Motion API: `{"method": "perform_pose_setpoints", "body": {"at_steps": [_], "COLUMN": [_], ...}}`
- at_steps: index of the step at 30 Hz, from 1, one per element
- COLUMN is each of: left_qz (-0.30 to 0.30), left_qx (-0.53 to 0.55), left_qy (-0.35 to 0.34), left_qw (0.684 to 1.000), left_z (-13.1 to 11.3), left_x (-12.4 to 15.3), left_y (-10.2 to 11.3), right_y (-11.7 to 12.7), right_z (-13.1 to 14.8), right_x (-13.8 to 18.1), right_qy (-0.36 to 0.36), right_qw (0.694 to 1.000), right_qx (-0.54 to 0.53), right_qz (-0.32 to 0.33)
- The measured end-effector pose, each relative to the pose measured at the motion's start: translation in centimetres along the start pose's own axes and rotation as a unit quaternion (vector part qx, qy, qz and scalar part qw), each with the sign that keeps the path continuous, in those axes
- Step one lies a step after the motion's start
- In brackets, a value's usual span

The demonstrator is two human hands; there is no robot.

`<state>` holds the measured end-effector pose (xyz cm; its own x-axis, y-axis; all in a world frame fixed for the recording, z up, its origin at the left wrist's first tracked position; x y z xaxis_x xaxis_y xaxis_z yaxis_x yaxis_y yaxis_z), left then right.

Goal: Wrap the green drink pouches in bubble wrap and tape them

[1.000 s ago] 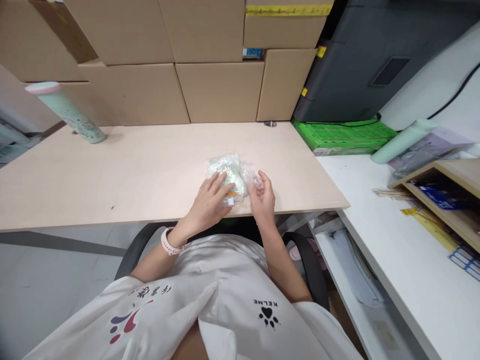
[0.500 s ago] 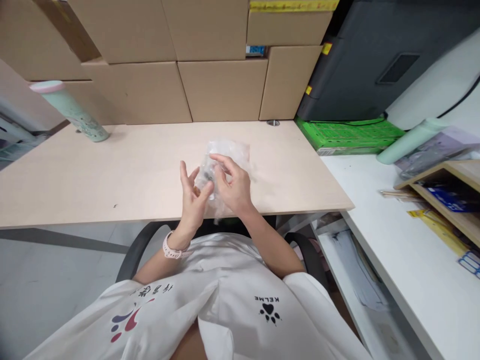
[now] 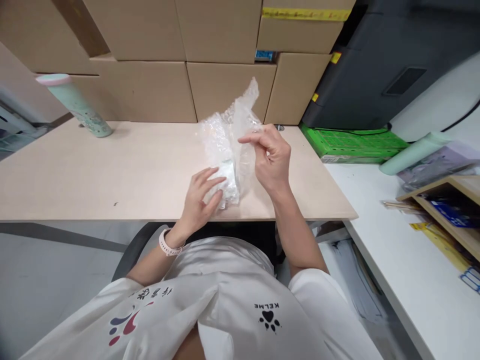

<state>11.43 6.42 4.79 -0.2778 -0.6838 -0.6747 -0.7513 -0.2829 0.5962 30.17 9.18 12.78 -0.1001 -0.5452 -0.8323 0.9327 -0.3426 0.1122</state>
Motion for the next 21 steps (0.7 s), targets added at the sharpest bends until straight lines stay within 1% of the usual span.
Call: {"method": "perform_pose_setpoints", "body": {"at_steps": [2,4,5,7,9,10,12,14,16,18,19,21], "left_qz": [0.064,0.1,0.107,0.109,0.096,0.083,0.06,0.063,0.097,0.136,0.141,0.118], "left_qx": [0.0,-0.007,-0.014,-0.041,-0.083,-0.106,-0.145,-0.174,-0.205,-0.219,-0.222,-0.22], "left_qy": [-0.069,-0.109,-0.119,-0.122,-0.106,-0.088,-0.036,0.014,0.052,0.081,0.091,0.093], "left_qw": [0.996,0.989,0.987,0.986,0.986,0.987,0.987,0.983,0.973,0.963,0.961,0.964], "left_z": [-1.8,-2.7,-2.8,-2.7,-2.0,-1.5,0.0,2.0,3.9,5.5,5.9,5.7], "left_x": [-1.3,-2.5,-2.9,-3.6,-3.8,-3.7,-3.2,-2.0,-0.6,0.9,1.5,2.1], "left_y": [-1.7,-2.8,-3.0,-2.6,-1.2,-0.3,1.8,3.1,3.4,2.8,2.5,1.9], "right_y": [-0.9,-1.1,-0.8,0.6,2.7,3.9,6.1,8.2,10.1,11.9,12.6,14.0], "right_z": [0.8,1.4,1.5,1.0,-0.3,-1.2,-2.9,-4.5,-5.7,-6.4,-6.8,-7.4], "right_x": [-0.7,-1.2,-1.4,-1.4,-1.0,-0.5,1.1,3.2,5.7,8.1,9.2,11.2], "right_qy": [0.002,0.006,0.006,-0.006,-0.035,-0.053,-0.094,-0.143,-0.186,-0.215,-0.231,-0.256], "right_qw": [1.0,0.999,0.999,0.999,0.995,0.991,0.977,0.958,0.939,0.921,0.913,0.9], "right_qx": [-0.007,-0.021,-0.028,-0.032,-0.024,-0.022,-0.03,-0.034,-0.01,0.013,0.025,0.051], "right_qz": [0.03,0.035,0.026,-0.021,-0.087,-0.124,-0.191,-0.247,-0.289,-0.326,-0.335,-0.349]}}
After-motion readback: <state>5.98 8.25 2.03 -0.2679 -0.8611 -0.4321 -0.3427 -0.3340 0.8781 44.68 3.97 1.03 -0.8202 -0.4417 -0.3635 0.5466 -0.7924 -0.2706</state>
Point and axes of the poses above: each hand's wrist, its own x-axis away from the middle knuckle, its own y-axis out of the back of the hand, z = x × y, the point moved 7 cm from there along -x, towards the middle knuckle, and after that the axes turned 4 degrees about -x, right-handed, at the moved point
